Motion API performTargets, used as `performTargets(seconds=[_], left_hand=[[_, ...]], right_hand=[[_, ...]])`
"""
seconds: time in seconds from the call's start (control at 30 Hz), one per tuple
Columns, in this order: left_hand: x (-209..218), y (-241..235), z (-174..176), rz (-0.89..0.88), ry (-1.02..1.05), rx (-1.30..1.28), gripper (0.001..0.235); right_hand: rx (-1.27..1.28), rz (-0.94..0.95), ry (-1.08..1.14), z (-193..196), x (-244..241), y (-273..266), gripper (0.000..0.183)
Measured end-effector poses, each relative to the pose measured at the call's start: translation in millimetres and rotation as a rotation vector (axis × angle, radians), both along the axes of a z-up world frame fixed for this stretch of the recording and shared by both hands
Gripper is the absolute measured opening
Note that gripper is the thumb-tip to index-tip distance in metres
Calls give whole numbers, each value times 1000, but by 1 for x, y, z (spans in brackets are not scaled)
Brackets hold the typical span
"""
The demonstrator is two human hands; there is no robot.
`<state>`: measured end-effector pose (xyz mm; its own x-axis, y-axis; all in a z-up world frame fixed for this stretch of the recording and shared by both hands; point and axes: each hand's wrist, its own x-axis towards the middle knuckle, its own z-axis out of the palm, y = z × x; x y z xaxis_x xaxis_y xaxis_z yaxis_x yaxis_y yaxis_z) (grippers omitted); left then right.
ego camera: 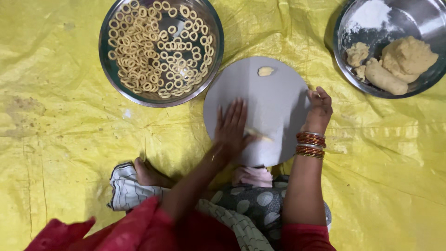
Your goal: The person rolls small pieces of dough into thin ropes on a flat board and joins the ends to form rings. The finished rings are placed into a metal tray while additional dough is kept in a separate bowl.
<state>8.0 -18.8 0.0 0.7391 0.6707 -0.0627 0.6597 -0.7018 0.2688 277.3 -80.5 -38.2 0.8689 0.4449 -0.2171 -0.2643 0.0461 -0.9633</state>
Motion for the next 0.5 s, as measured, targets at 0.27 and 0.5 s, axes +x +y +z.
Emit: performTargets(seconds=[0.27,0.5], left_hand=[[109,102,19,146,61,-16,104],[14,9,3,69,-23,23,103]], right_hand=[[84,66,-32,-4,11,-5,34],[-88,65,-34,0,4,-1,30]])
